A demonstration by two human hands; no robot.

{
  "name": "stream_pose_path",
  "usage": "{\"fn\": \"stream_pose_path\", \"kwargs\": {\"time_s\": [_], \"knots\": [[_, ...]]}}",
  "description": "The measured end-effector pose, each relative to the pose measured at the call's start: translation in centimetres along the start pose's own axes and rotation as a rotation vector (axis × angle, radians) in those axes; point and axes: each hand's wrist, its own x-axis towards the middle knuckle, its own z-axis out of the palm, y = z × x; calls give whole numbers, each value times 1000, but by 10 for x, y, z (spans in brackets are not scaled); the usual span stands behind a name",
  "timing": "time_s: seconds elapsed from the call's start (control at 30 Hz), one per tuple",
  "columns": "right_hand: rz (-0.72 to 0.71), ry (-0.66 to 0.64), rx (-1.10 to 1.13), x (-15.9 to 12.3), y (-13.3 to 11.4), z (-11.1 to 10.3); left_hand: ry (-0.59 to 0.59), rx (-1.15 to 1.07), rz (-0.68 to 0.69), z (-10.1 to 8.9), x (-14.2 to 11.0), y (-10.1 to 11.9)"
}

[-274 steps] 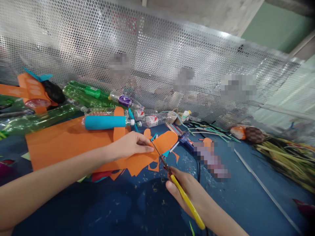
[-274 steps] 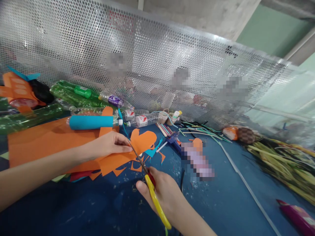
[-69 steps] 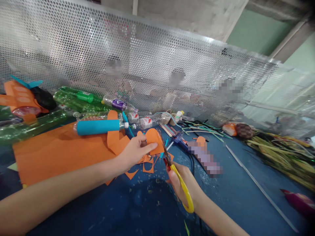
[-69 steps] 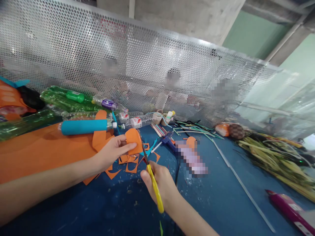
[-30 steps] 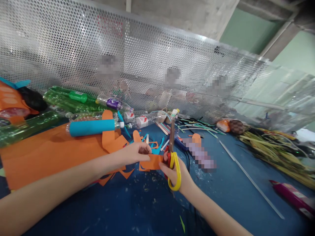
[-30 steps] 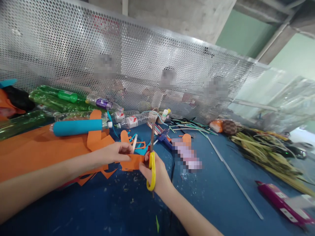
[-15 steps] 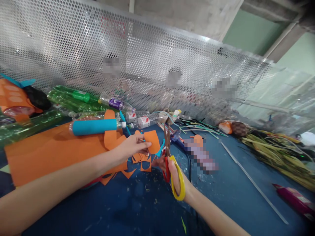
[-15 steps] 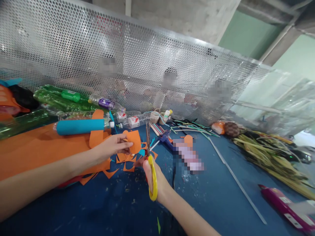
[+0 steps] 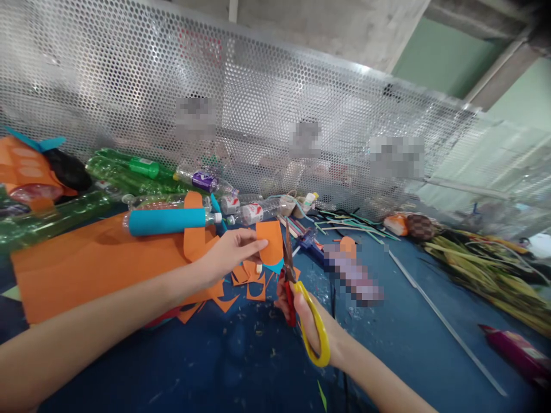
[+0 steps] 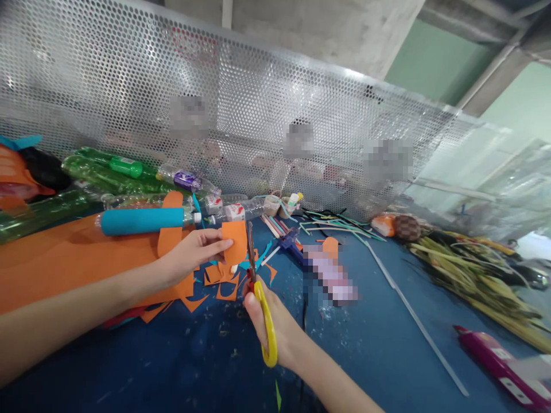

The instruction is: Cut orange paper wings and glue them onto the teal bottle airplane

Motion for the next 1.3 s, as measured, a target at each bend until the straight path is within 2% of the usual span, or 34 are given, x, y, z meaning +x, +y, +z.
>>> {"fn": "stream_pose_path", "kwargs": {"time_s": [0.2, 0.5, 1.3], "knots": [[-16, 6, -30, 0, -1, 1, -2, 63, -20, 5, -5, 7], [22, -71, 44, -3, -9, -2, -12, 112, 8, 6, -6, 5], [29, 66, -70, -1, 5, 1, 10, 48, -17, 11, -8, 3]]}}
